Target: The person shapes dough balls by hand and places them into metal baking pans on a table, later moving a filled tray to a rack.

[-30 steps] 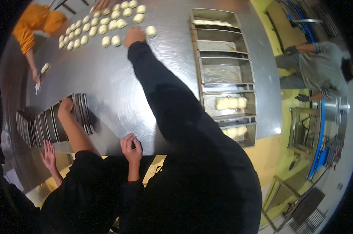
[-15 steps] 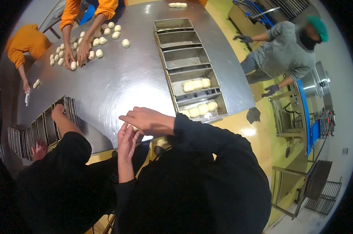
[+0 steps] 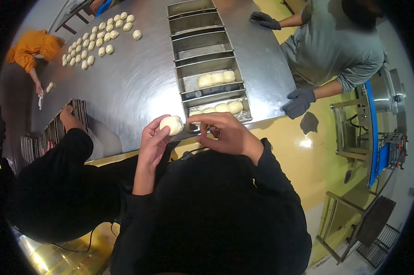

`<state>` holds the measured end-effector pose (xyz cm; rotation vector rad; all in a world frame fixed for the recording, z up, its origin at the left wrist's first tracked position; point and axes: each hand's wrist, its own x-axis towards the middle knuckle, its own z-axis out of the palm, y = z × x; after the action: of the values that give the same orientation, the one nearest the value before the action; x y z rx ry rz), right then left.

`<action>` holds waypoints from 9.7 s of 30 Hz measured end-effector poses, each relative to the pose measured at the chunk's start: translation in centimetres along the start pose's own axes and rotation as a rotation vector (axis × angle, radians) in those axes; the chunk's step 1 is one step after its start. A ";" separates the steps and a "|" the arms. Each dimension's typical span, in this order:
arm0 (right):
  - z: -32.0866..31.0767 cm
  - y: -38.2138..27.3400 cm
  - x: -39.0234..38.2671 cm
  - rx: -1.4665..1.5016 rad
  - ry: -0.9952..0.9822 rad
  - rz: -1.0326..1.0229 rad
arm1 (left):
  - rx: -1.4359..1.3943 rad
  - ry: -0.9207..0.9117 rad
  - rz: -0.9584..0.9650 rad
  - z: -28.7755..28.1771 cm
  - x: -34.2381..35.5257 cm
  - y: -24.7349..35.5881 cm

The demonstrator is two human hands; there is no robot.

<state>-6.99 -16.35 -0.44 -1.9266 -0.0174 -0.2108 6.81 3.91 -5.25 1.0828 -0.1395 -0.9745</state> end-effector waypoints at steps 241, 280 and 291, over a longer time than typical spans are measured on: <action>1.7 2.0 3.0 0.395 0.207 -0.023 | 0.219 -0.174 0.129 3.4 1.9 4.9; 3.0 1.3 3.7 0.222 0.186 -0.153 | 0.449 0.088 0.304 1.1 0.7 3.1; 2.4 1.2 -1.9 0.096 0.533 -0.154 | 0.704 -0.264 0.180 3.4 5.2 2.6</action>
<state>-8.40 -14.43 -2.68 -1.7226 0.1761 -0.8062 9.66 -1.86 -3.27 1.5393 -0.8304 -0.9193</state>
